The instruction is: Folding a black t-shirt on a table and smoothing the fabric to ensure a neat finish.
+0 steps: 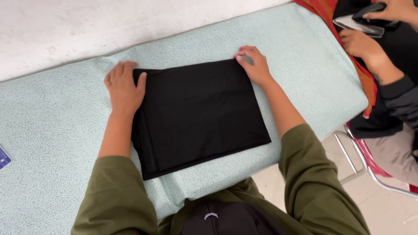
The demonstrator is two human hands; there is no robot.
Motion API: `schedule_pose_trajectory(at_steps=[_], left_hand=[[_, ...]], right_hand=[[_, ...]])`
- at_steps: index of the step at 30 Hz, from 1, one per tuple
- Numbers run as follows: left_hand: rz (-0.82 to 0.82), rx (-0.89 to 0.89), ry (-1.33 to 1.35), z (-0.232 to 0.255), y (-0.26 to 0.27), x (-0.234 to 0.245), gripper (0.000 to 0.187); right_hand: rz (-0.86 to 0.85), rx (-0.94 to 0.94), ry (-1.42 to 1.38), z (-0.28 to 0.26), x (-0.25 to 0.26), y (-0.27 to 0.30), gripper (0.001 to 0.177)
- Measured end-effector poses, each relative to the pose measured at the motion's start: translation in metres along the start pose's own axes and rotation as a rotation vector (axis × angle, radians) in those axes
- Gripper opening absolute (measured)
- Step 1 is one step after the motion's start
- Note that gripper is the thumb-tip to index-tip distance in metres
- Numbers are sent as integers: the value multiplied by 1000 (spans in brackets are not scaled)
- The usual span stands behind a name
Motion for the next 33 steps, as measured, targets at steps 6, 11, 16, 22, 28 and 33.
schedule_pose_trajectory(at_steps=[6, 11, 16, 22, 28, 33], left_hand=[[77, -94, 56, 2, -10, 8, 15], [4, 39, 313, 16, -13, 43, 19], [-211, 288, 554, 16, -17, 53, 14], [-142, 372, 588, 26, -14, 63, 13], [-121, 321, 311, 12, -8, 38, 10], [-2, 71, 30, -2, -2, 14, 38]], right_hand=[[-89, 101, -174, -30, 1, -7, 14], [-148, 49, -169, -36, 4, -3, 7], [-60, 67, -187, -58, 9, 3, 7], [-16, 88, 24, -64, 3, 2, 27], [23, 194, 197, -58, -3, -1, 32], [70, 65, 311, -51, 5, 1, 31]])
Point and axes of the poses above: each hand's wrist, its own y-axis away from the middle knuckle, its own x-axis out of the back of the hand, z = x × y, the point moved 4 cm from there along -y, towards the middle knuckle, and after that the axes turned 5 degrees about z, right-handed, at the moved point
